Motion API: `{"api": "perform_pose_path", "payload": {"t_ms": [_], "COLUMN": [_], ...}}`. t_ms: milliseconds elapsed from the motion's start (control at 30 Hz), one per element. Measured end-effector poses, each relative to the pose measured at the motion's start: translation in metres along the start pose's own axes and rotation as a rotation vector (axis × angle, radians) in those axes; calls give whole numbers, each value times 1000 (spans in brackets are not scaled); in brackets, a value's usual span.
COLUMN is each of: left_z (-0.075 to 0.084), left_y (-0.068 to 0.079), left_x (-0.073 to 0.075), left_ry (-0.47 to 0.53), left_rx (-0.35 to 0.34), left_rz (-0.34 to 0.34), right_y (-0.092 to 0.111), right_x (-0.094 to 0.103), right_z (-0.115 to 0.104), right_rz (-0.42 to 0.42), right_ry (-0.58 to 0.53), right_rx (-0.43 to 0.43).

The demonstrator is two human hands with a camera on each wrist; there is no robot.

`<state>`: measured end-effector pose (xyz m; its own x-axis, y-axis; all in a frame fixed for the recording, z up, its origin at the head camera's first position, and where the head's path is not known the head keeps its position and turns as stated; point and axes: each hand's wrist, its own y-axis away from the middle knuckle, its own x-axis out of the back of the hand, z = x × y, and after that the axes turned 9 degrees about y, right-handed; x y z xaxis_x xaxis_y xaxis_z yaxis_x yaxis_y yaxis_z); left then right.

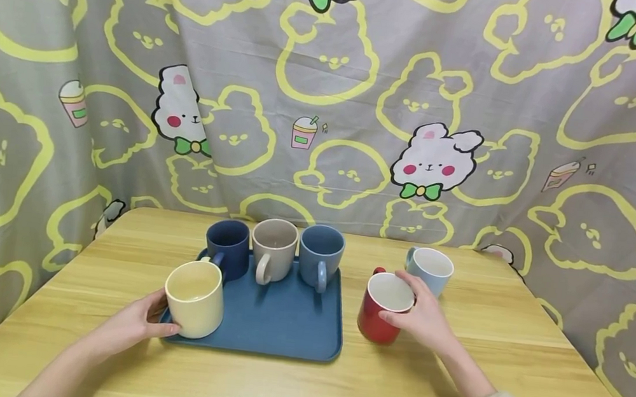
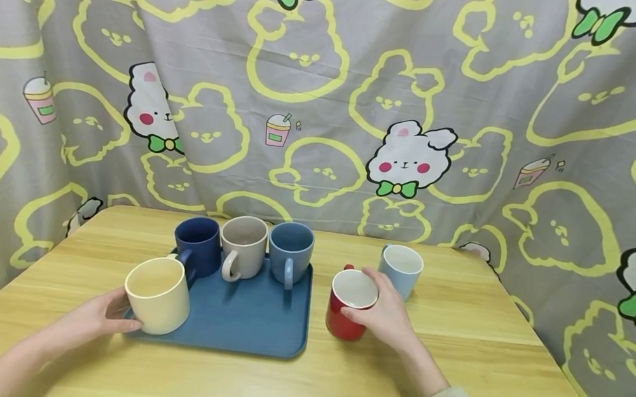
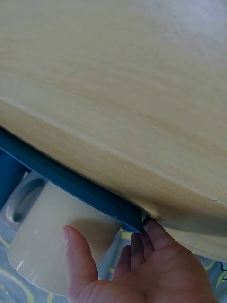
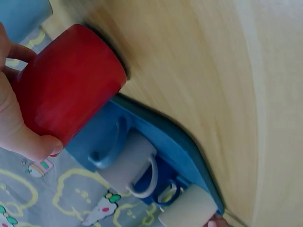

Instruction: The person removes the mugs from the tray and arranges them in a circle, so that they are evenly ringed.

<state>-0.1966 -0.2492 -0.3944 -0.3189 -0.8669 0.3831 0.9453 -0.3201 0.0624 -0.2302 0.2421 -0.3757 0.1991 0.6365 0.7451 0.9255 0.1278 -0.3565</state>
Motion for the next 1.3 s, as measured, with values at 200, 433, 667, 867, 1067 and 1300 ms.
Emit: {"api": "perform_pose_path", "payload": {"t_ms": [200,433,667,867,1067,1300], "left_z": [0,0,0,-2,-2,0], "left_y": [0,-1,-2,-1,-2,-2], "left_x": [0,0,0,0,-1,-1], "left_ry": [-5,-24,-21,-22,-22,-30], "left_rx": [-4,-15,-32,-29,-37,-27], "left_rz": [0,7,6,5,5,1], "right_y": [-8,-20,-21,-16,-11,-11], "right_x": [-4,-3,0,-3,-4,-3], "right_z": [10,15,14,13,13,14], "right_rz": [6,-8,50,135,175,221], "right_ry": [-8,-42,12,38,13,11], "right_rx": [-39,-77,-72,-121,-198,-217]}}
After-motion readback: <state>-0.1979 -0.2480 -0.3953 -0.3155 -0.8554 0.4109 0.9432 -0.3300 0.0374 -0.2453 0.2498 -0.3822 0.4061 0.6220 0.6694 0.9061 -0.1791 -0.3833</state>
